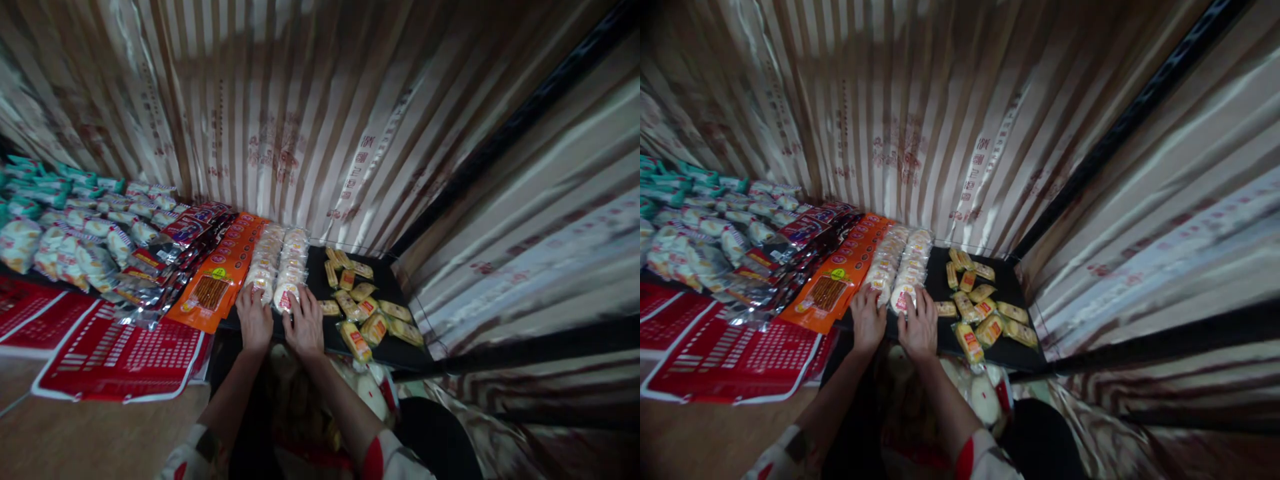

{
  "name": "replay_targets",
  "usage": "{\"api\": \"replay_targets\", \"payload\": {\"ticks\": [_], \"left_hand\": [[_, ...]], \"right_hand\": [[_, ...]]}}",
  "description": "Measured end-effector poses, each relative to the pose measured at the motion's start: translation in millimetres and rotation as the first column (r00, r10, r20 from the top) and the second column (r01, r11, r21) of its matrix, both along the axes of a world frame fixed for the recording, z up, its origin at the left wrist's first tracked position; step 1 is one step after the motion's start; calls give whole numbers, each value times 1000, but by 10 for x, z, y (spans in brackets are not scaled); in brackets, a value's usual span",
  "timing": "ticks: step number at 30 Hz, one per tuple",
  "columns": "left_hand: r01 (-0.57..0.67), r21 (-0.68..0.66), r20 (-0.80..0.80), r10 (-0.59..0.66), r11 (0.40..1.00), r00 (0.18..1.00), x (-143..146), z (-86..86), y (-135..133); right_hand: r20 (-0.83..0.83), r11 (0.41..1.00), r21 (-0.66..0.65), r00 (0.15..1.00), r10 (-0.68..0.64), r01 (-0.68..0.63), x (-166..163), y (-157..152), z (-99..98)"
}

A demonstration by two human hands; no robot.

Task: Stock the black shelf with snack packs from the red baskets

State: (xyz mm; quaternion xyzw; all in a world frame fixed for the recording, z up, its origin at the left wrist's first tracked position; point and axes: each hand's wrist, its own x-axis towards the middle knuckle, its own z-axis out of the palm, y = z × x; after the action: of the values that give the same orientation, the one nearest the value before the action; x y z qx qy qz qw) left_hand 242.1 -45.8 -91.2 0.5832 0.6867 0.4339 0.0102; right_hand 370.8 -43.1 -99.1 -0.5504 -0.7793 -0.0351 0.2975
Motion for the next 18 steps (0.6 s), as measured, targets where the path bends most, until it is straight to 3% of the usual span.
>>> {"api": "replay_targets", "payload": {"ticks": [5, 12, 15, 18], "left_hand": [[36, 19, 7, -36, 999, 999, -49, -81, 12], [35, 94, 10, -36, 995, 999, 20, 6, -167], [186, 35, -68, -184, 982, 981, 36, 23, -351], [394, -74, -147, -400, 916, 904, 18, 23, -531]], "right_hand": [[-27, 1000, -19, 1000, -11, 11, -17, -30, 19], [-94, 997, 5, 993, 71, -71, 40, -129, 51], [-79, 980, 15, 977, 197, -197, 90, -392, -49], [-44, 957, -12, 956, 291, -291, 129, -723, -255]]}}
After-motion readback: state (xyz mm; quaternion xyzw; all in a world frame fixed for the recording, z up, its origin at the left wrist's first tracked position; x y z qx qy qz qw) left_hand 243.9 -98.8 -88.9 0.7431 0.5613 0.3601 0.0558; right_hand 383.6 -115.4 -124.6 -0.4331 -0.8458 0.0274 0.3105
